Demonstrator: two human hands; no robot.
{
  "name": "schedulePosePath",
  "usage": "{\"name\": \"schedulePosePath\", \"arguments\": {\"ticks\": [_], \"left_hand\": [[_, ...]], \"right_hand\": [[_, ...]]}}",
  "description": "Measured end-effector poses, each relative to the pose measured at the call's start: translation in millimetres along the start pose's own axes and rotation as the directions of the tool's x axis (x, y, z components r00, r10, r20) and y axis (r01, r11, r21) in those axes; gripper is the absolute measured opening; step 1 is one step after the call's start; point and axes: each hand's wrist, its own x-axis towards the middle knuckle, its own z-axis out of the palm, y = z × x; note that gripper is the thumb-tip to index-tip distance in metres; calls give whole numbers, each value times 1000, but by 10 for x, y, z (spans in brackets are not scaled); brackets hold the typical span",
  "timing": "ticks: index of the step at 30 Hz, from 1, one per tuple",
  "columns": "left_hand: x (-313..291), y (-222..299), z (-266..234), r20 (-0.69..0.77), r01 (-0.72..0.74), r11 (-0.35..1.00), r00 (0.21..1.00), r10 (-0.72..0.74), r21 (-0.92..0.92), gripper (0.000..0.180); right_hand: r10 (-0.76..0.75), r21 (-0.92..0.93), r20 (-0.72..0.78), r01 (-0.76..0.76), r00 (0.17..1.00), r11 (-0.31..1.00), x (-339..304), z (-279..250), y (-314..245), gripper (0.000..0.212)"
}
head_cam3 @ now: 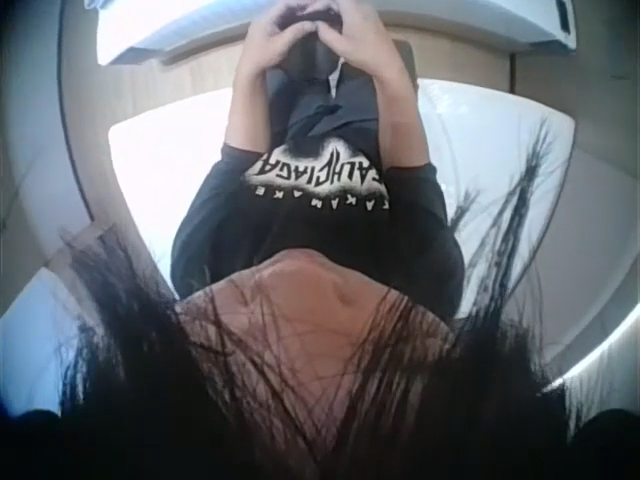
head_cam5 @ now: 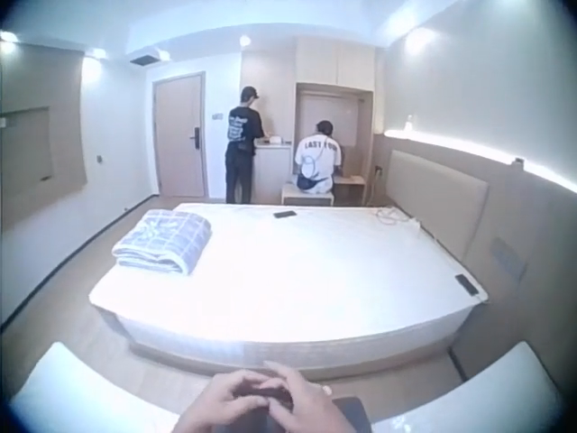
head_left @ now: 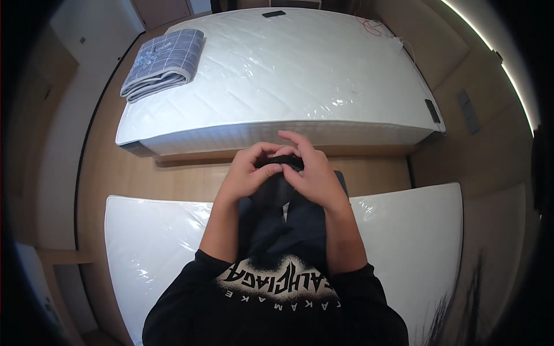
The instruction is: The person folds a cleaning cloth by hand. First, they hold the cloth up and then fold it in half several times until it is a small square.
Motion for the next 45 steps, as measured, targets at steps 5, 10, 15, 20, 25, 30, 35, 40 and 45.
{"name": "schedulePosePath", "arguments": {"ticks": [5,10,15,20,25,30,35,40,45], "left_hand": [[133,-192,114,-172,-35,975,982,74,218,22],[275,-402,172,-299,-114,975,939,167,189,18],[361,-299,338,-381,7,957,918,109,291,18],[356,-429,167,-234,-104,877,943,237,468,23],[486,-470,202,-256,-409,833,817,516,372,30],[407,-465,193,-307,-247,940,899,313,236,36],[476,-437,258,-384,-294,829,779,496,476,38],[421,-450,202,-437,-310,869,768,468,386,37],[426,-428,141,-421,-313,840,755,503,443,35]], "right_hand": [[67,13,-67,-66,996,998,16,-254,189,51],[134,-193,76,-118,988,974,24,-638,667,29],[-185,-301,-73,155,980,941,83,-701,690,24],[-264,-303,-149,210,953,930,124,-731,591,28],[-221,-173,-212,185,952,967,117,-720,594,32],[-171,60,-267,193,949,979,114,-739,610,32],[-166,25,-214,175,963,984,119,-764,562,37],[-106,24,-109,109,988,994,95,-806,516,39],[77,-103,-47,-82,996,991,119,-870,511,39]]}}
